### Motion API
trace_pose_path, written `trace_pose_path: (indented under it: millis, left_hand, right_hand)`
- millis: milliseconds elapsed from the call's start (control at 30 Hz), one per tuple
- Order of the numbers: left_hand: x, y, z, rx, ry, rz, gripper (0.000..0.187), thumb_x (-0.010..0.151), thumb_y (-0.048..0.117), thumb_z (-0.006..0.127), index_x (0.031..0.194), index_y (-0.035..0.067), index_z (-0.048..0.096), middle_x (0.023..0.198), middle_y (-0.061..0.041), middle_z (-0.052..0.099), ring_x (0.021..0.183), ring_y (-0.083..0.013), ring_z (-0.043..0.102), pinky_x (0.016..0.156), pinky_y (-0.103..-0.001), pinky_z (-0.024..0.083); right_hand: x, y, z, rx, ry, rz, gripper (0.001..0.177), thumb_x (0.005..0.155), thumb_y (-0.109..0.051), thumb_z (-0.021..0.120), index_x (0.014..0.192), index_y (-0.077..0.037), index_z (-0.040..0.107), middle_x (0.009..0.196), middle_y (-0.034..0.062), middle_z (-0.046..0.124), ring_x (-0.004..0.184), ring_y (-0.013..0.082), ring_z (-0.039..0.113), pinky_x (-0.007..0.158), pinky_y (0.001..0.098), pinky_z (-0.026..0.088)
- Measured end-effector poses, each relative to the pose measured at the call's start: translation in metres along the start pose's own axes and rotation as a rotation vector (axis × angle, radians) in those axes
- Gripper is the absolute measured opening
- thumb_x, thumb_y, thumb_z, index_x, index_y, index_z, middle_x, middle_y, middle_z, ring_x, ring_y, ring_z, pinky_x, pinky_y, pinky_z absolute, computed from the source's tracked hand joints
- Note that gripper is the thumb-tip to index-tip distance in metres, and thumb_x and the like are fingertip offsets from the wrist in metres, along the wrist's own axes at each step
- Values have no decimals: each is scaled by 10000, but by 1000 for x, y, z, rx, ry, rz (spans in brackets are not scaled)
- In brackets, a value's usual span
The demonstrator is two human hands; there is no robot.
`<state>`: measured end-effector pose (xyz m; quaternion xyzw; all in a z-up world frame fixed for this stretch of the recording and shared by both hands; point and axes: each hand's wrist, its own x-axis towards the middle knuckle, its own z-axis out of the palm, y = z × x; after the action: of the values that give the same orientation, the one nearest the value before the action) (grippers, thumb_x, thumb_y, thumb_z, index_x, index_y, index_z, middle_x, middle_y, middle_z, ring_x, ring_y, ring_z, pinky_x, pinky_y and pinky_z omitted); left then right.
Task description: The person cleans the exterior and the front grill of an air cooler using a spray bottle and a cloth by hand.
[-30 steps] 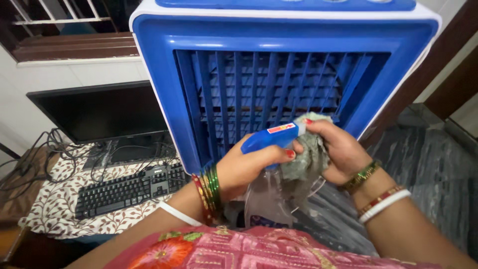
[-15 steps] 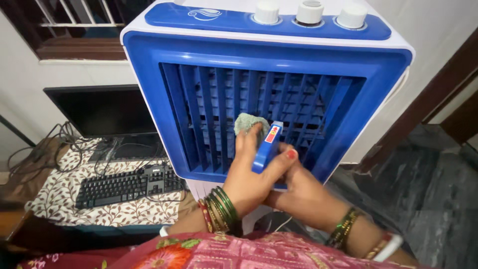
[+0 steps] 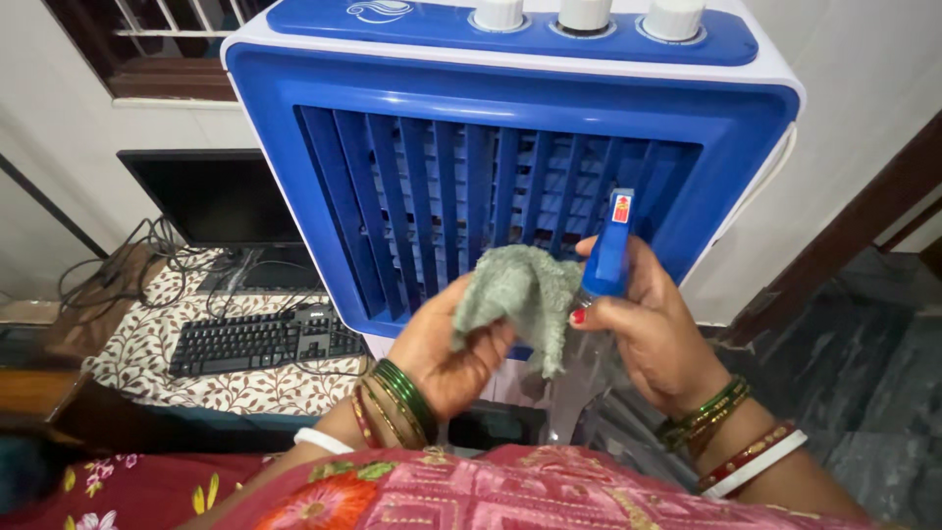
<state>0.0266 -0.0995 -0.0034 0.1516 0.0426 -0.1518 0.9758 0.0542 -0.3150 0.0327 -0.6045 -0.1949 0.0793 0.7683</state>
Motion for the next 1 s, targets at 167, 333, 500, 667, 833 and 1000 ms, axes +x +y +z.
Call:
trace_pose_path:
  millis: [167,333,500,667,833,1000]
  left_hand:
    - [-5,-9,15,148,40,49,315,981,256,535,1151,31,676,1095,-106,750,1029,-227,702,917,-376,589]
    - [-11,31,25,81,6,241,352,931,305,615,1099,0,668,1059,-138,726,972,-276,707,844,-385,596]
    - [-14,32,40,394,106,235,308,847,76,654,1150,37,613,995,-101,735,886,-214,715,753,-337,589]
    - [-8,48,63,1245,-201,151,507,771,-66,642,1249,54,524,949,-44,714,831,-142,690,695,-289,552]
    - [-7,60,93,1835,-435,157,546,773,-43,675,1281,83,517,894,-31,715,809,-97,668,684,-261,541]
    - [-17,66,82,2110,-343,712,394,727,6,717,1094,57,582,927,-93,717,859,-285,711,725,-359,551]
  right_hand:
    - [0,-14,-4,17,14,11,600,737,106,592,1314,-53,547,969,26,570,873,145,599,783,319,529]
    - [0,-18,-7,-51,-21,4,637,722,122,613,1330,-58,545,1025,69,594,925,168,627,816,317,541]
    - [0,-22,-4,-178,-93,-1,668,700,88,603,1340,-85,526,1304,77,551,1115,187,620,858,364,592]
    - [15,-45,-18,-84,-284,110,718,742,58,646,1430,-93,508,1508,59,544,1195,282,655,882,422,585]
    - [32,-51,-11,-80,-435,304,669,665,69,676,1311,-35,536,1177,153,619,1092,268,677,890,422,562]
    - [26,-42,-2,-96,-340,313,668,664,82,676,1302,-63,540,1112,86,587,975,238,656,854,405,551]
